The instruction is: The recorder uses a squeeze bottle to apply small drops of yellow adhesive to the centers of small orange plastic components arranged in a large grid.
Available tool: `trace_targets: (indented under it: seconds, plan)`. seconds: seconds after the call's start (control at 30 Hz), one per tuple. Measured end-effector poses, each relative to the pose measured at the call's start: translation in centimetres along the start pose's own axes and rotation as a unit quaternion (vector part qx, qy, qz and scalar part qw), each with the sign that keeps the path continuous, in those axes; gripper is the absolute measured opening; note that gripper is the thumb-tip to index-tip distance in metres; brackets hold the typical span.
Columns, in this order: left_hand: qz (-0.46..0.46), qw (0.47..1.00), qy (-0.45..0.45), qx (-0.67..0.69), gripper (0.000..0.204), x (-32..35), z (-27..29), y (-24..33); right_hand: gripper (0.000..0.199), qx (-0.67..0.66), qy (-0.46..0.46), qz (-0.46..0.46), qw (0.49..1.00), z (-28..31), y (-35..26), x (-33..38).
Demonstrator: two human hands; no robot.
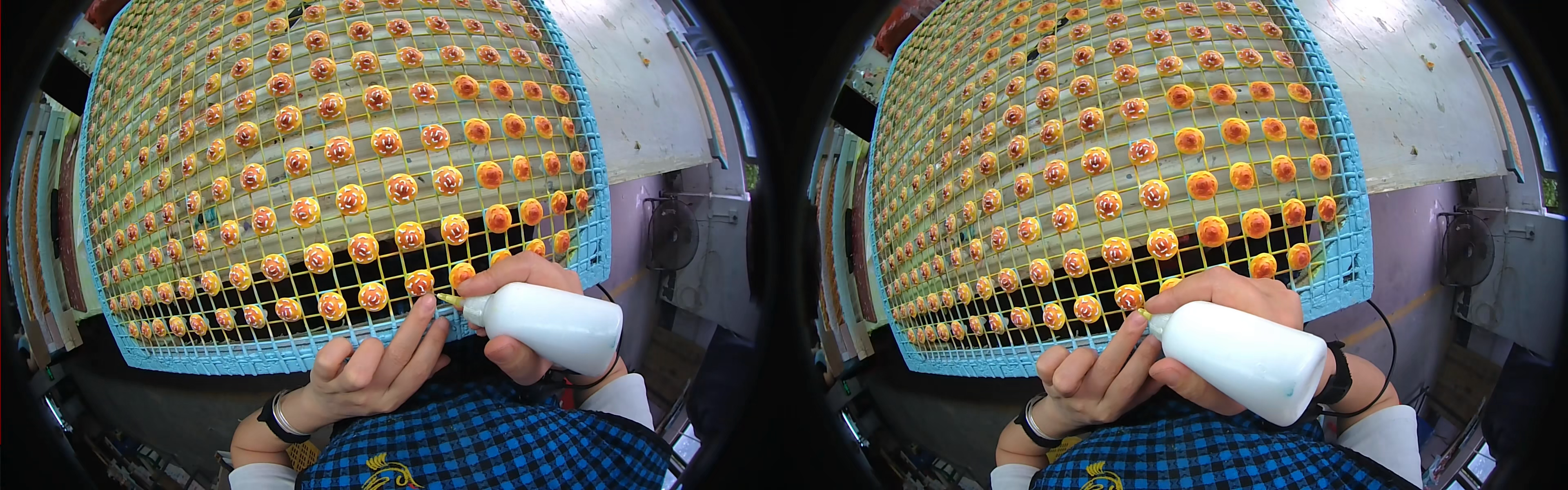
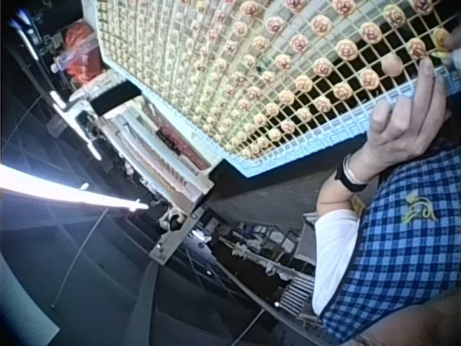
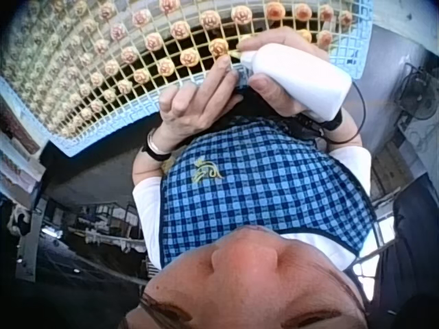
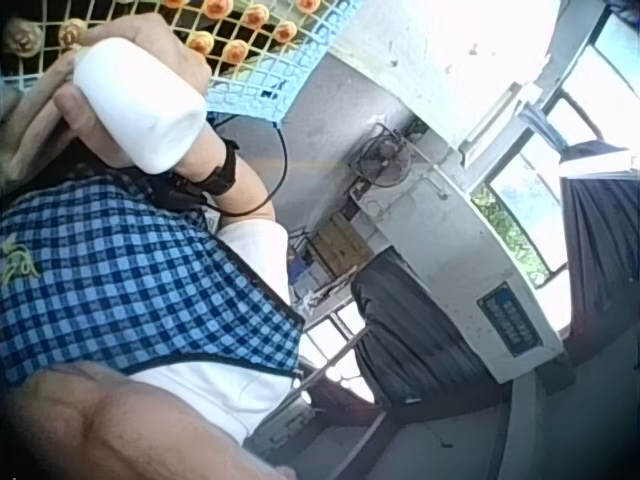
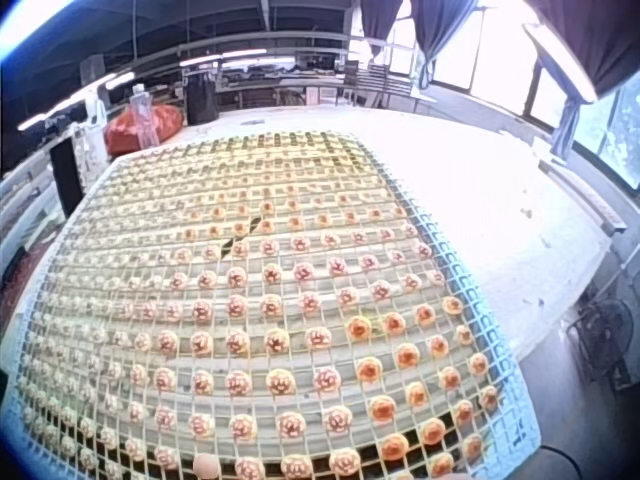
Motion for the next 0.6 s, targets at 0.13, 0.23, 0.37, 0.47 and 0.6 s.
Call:
trace_targets:
  seconds: [0.13, 0.23, 0.37, 0.47, 0.6]
  plan:
    - [-0.003, 1.000, -0.003, -0.003, 0.030, -0.08, 0.05, -0.01, 0.034, 0.046, -0.008, 0.072, 0.996, -0.17, -0.76, -0.29]
    - [-0.003, 1.000, -0.001, -0.007, 0.030, -0.04, -0.01, 0.01, 0.034, 0.059, -0.018, 0.075, 0.995, -0.16, -0.74, -0.43]
    - [-0.002, 1.000, -0.003, -0.007, 0.030, -0.09, -0.03, 0.01, 0.033, 0.073, -0.015, 0.091, 0.993, -0.18, -0.86, -0.48]
    - [-0.004, 1.000, 0.003, -0.005, 0.030, -0.12, -0.02, 0.02, 0.032, 0.061, -0.015, 0.071, 0.995, -0.15, -0.67, -0.41]
    - [-0.002, 1.000, 0.001, -0.001, 0.029, -0.10, 0.01, 0.00, 0.031, 0.073, -0.014, 0.088, 0.993, -0.10, -0.77, -0.27]
Point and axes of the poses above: each hand's wrist, its own x-axis away from the middle knuckle, its own z-axis out of the back of the hand, y = z × x, the point moved 7 cm from there along -x, towards the middle knuckle, and after that the axes turned 3 degrees about -x, right-handed, at the moved point
